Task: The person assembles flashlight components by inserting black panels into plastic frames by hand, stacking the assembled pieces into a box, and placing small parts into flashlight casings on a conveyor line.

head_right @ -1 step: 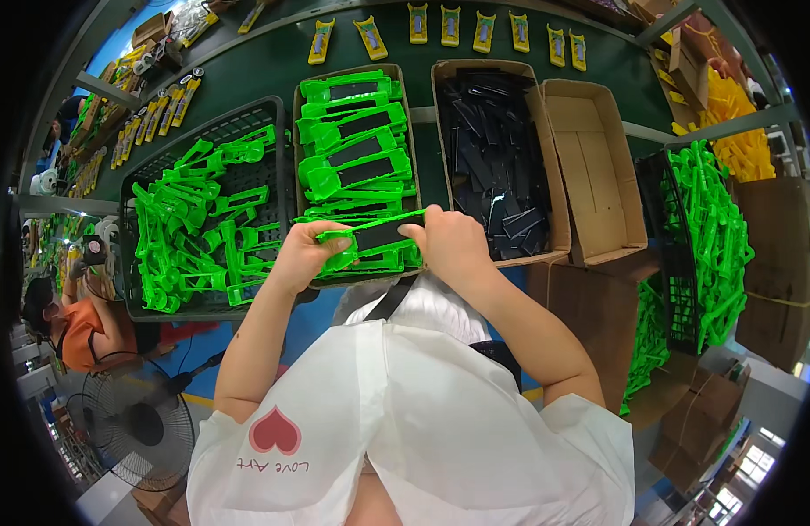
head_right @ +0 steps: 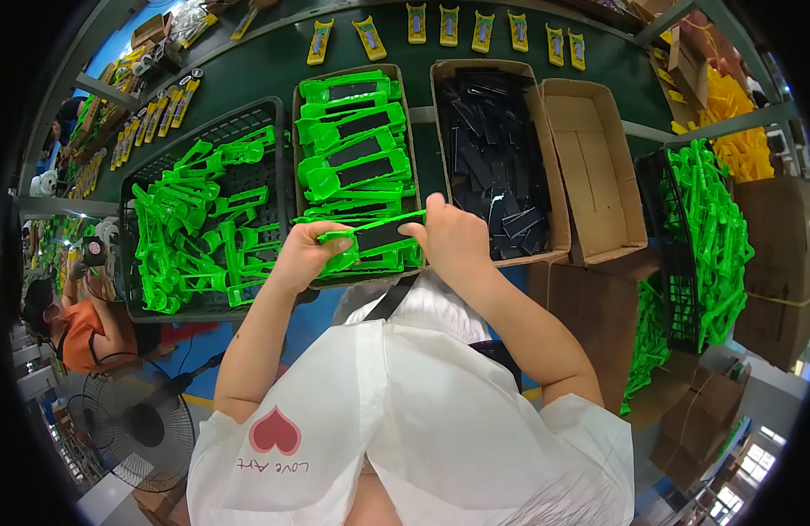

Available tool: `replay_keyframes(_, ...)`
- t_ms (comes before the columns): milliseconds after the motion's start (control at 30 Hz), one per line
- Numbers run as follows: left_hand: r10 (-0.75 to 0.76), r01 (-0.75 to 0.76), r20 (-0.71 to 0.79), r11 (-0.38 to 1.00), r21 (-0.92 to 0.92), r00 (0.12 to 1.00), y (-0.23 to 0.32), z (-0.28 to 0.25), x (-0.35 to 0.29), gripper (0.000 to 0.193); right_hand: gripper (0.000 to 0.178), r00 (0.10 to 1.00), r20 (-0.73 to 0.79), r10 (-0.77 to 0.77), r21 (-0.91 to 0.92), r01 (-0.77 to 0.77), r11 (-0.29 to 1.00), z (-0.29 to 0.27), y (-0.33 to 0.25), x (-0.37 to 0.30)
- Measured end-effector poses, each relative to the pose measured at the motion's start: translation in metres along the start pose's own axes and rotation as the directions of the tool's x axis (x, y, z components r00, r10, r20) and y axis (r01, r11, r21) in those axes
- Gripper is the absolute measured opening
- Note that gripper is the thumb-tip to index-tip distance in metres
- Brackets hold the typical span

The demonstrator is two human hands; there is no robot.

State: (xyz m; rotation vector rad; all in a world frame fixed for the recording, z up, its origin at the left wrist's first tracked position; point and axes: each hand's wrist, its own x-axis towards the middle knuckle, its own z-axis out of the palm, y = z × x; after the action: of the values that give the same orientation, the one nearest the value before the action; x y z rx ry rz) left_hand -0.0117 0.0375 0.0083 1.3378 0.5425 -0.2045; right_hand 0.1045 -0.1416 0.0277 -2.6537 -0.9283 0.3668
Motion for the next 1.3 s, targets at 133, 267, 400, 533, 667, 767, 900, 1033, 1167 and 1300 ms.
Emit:
replay_keyframes(133,0.078,-0.078,0.044,0.997,-0.010,0.996,-0.006,-0.010,0.001,0.014,0.038,0.992,0.108,0.062,0.478,-0.106,0.872,0.000,0.014,0.003)
replay_keyframes(267,0.225,-0.210,0.047,0.788,0.579,0.973,0.005,0.000,-0.003,0.018,0.032,0.960,0.257,0.110,0.564,-0.241,0.790,0.012,0.021,0.001)
replay_keyframes(400,0.227,-0.156,0.085,0.314,0.937,0.970,0.016,0.034,0.009,0.028,0.030,0.999,0.035,0.016,0.466,-0.030,0.884,0.024,0.018,0.001)
replay_keyframes(533,0.198,-0.053,0.003,0.245,0.968,0.980,0.023,0.043,0.025,0.030,0.040,1.000,0.006,0.027,0.465,-0.026,0.885,0.024,0.021,0.007)
replay_keyframes(667,0.345,-0.181,0.079,0.273,0.945,0.935,0.007,0.048,0.030,0.022,0.055,0.997,0.075,-0.018,0.520,-0.024,0.854,0.032,0.026,0.004)
replay_keyframes(767,0.397,-0.245,0.108,0.313,0.917,0.911,0.010,0.042,0.039,0.022,0.063,0.999,0.050,-0.009,0.712,-0.030,0.702,0.042,0.031,0.002)
replay_keyframes(900,0.647,-0.352,0.300,-0.051,0.934,0.701,0.045,0.002,0.095,0.037,0.062,0.890,0.424,-0.166,0.895,-0.440,-0.075,0.044,0.023,0.003)
replay_keyframes(1033,0.696,-0.215,0.352,-0.280,0.936,0.626,0.073,-0.060,0.167,0.029,0.030,0.922,0.368,-0.122,0.916,-0.337,0.216,0.044,0.047,-0.005)
replay_keyframes(1167,0.366,0.043,0.027,-0.183,0.982,0.930,0.051,-0.092,0.196,0.046,0.018,0.946,0.195,0.260,0.770,-0.312,0.556,0.046,0.095,0.013)
replay_keyframes(1300,0.640,-0.107,0.123,-0.064,0.992,0.758,0.048,-0.088,0.194,0.044,0.033,0.900,-0.392,0.190,0.233,-0.103,0.967,0.067,0.129,0.060)
